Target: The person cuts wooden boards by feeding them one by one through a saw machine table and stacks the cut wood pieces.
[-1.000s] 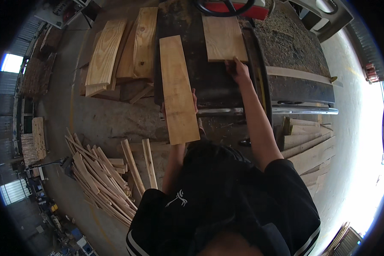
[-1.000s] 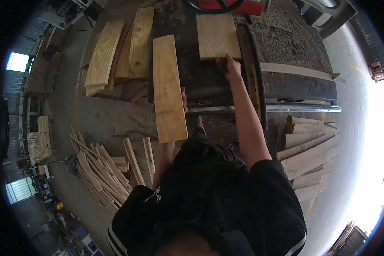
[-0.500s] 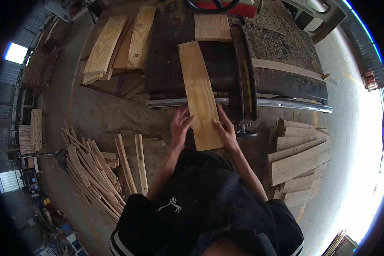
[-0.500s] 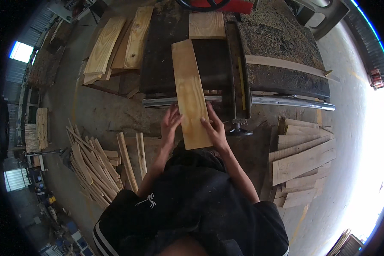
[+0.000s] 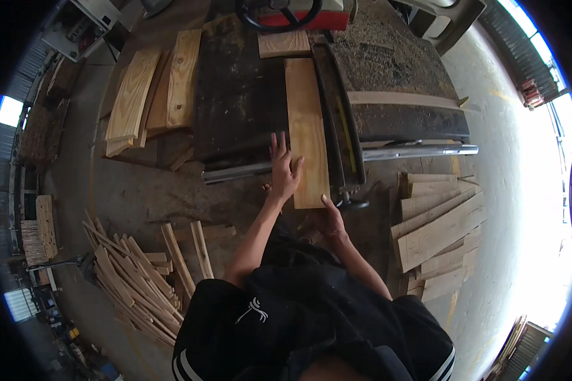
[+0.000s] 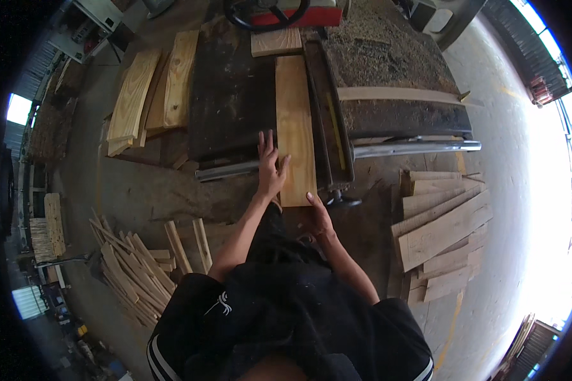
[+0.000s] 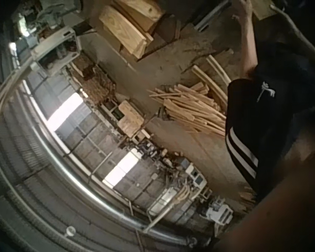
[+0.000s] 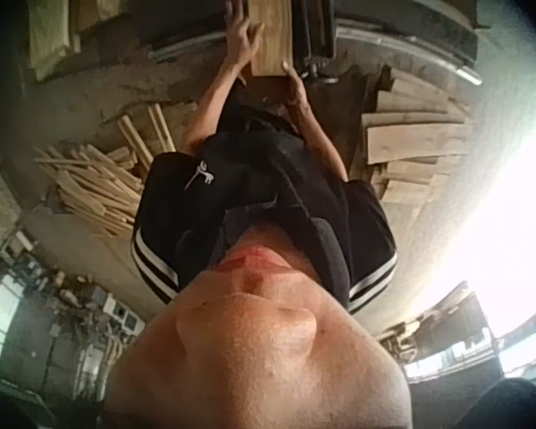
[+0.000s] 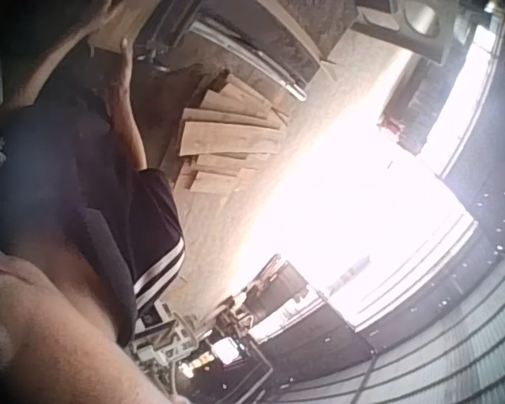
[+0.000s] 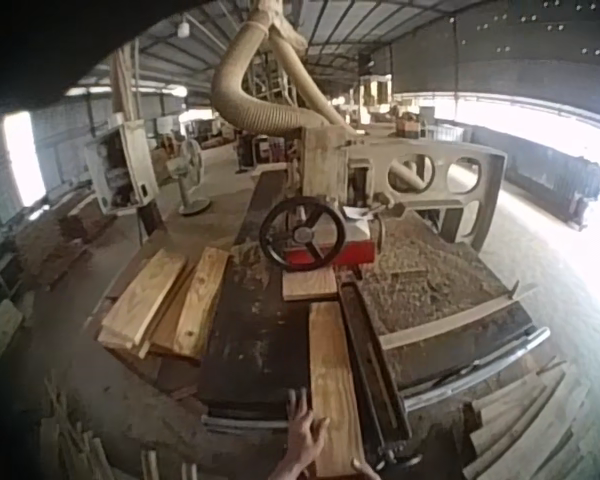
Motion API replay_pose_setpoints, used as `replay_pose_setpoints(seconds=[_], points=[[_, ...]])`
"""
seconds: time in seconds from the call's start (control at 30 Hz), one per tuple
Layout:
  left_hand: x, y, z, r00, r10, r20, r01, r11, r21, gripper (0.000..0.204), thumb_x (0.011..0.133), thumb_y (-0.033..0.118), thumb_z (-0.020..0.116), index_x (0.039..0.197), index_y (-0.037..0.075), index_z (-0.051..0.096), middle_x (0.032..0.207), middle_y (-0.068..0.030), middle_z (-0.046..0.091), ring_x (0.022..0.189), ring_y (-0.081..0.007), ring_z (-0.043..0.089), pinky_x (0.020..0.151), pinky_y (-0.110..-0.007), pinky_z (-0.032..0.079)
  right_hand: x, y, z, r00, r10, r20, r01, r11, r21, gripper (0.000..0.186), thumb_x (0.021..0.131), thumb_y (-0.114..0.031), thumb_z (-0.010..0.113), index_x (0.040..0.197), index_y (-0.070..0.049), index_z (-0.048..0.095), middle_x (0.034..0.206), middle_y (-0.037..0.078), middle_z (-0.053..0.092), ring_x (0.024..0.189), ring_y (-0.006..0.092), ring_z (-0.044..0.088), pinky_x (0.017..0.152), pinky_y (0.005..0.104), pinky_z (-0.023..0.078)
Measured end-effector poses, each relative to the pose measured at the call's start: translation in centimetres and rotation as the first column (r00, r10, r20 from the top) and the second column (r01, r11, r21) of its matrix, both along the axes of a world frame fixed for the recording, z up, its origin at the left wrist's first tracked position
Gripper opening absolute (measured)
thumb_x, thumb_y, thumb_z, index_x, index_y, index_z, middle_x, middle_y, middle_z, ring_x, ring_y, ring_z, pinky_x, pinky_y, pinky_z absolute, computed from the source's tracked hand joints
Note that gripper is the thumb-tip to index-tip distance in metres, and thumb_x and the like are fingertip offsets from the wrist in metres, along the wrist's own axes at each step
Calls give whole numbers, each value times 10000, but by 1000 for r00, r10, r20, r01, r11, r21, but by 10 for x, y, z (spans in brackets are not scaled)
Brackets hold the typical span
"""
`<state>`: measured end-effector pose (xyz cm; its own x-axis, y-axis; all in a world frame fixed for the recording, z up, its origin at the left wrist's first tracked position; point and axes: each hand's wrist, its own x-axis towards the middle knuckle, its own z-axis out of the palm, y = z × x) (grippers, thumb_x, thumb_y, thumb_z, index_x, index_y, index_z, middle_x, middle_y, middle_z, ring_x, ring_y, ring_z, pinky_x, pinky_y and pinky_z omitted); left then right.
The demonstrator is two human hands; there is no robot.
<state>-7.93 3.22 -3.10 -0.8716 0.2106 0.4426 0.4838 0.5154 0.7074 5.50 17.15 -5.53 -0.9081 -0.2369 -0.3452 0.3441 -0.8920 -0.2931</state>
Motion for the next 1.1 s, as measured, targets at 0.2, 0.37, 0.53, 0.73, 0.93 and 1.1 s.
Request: replay_pose_setpoints(seconds=[0.2, 0.37, 0.53, 0.73, 0.93, 1.1], points=[[-50, 18, -9, 995, 1, -95, 12, 990, 141, 507, 929, 180, 604, 1287, -151, 468, 1535, -272, 242, 1436, -474, 152, 1148, -565, 195, -26, -22, 20, 963, -18, 267, -178, 701, 691, 439, 951, -393, 613, 971, 42, 670, 810, 49, 668, 719, 135, 613, 691, 285, 502], [-89, 9, -2, 999, -40, -25, 40, 999, 27, 547, 875, 189, 653, 1289, -131, 493, 1528, -268, 262, 1438, -421, 200, 1154, -522, 222, -72, -24, 21, 974, -101, 203, -162, 312, 936, 556, 965, -457, 570, 780, 55, 686, 679, 59, 660, 593, 115, 577, 575, 278, 470], [-149, -44, 26, 976, -207, -67, 181, 942, -281, 538, 851, 287, 684, 1238, -68, 564, 1498, -264, 316, 1431, -402, 241, 1148, -509, 251, -93, -23, 48, 913, -225, 340, -147, 597, 789, 500, 930, -503, 602, 743, -39, 622, 611, 27, 584, 503, 126, 544, 457, 246, 415], [-250, -225, 15, 651, 733, -199, -741, 556, -376, 809, 888, 541, 593, 1422, -24, 372, 1482, -304, 307, 1413, -454, 232, 1117, -621, 210, -127, -25, 65, 880, -222, 420, -242, 553, 798, 529, 915, -527, 612, 746, -26, 614, 604, 17, 547, 520, 106, 516, 464, 244, 395], [-276, -293, 7, 779, 609, -147, -566, 581, -585, 1055, 789, 701, 609, 1486, -7, 255, 1519, -255, 278, 1406, -469, 223, 1087, -652, 235, -156, -34, 72, 891, -284, 353, -171, 509, 843, 493, 928, -501, 608, 730, -50, 594, 609, 25, 538, 515, 109, 502, 454, 246, 369], [-276, -301, 12, 754, 654, -59, -533, 558, -636, 1125, 696, 673, 712, 1470, -19, 281, 1487, -257, 304, 1378, -455, 266, 1074, -608, 290, -186, -32, 66, 836, -368, 408, -102, 626, 773, 427, 909, -453, 660, 723, -85, 547, 607, 26, 527, 502, 112, 500, 442, 237, 390]])
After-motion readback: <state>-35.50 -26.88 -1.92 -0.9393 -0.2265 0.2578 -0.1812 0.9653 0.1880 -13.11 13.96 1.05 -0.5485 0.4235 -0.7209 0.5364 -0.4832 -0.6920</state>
